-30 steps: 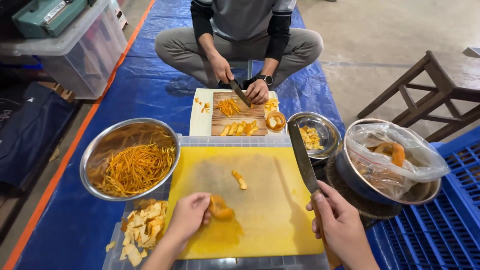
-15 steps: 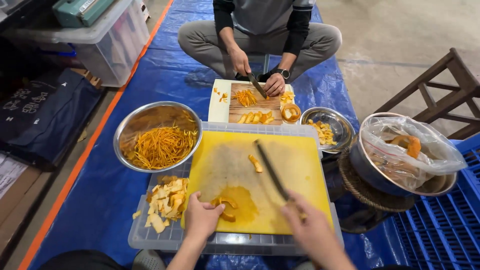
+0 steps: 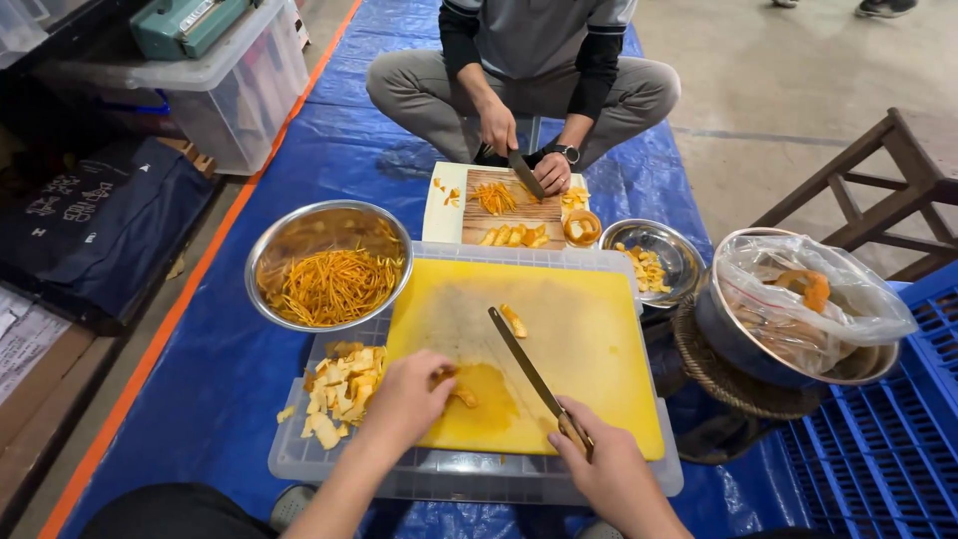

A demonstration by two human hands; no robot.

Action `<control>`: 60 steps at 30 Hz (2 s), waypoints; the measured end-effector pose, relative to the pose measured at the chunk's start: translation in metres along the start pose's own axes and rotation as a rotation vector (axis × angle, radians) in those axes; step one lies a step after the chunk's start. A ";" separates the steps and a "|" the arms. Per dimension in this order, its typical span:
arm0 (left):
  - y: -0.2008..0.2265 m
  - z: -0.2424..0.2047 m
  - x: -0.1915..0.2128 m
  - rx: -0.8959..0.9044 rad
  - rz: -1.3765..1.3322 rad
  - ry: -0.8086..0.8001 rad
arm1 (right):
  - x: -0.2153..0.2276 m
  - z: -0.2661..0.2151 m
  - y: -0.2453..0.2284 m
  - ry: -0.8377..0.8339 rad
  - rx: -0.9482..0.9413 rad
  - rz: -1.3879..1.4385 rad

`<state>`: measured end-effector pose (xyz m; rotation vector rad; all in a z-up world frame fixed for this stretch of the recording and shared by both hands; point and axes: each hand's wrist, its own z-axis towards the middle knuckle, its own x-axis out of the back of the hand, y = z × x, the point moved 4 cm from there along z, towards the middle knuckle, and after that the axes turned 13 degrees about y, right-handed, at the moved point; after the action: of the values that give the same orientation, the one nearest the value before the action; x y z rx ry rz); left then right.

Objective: The person slices orange vegetable peels into thin strips using a knife on a yellow cutting board. They repeatedly gather the sliced strips and transfer them into a metal bowl. Another person across the table also slices similar peels on a wooden board.

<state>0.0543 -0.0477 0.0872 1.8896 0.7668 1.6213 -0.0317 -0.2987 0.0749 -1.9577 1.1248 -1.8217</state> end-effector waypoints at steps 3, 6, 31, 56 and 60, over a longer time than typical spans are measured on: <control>-0.003 0.031 -0.026 -0.489 0.264 -0.118 | 0.005 -0.004 0.001 0.028 0.023 0.039; -0.011 0.036 -0.041 -0.614 0.318 -0.225 | 0.009 -0.006 0.009 0.060 0.016 0.005; -0.031 -0.010 -0.084 0.065 0.114 0.317 | -0.117 -0.080 0.062 -0.082 -0.340 -0.002; -0.076 -0.001 -0.058 -0.793 0.052 0.174 | -0.108 -0.024 0.038 -0.154 -0.024 0.048; -0.076 0.001 -0.054 -0.836 0.033 0.209 | -0.116 -0.022 0.050 -0.112 0.017 0.039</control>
<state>0.0426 -0.0337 -0.0040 1.1477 0.0743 1.7891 -0.0621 -0.2484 -0.0388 -1.9871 1.1005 -1.6739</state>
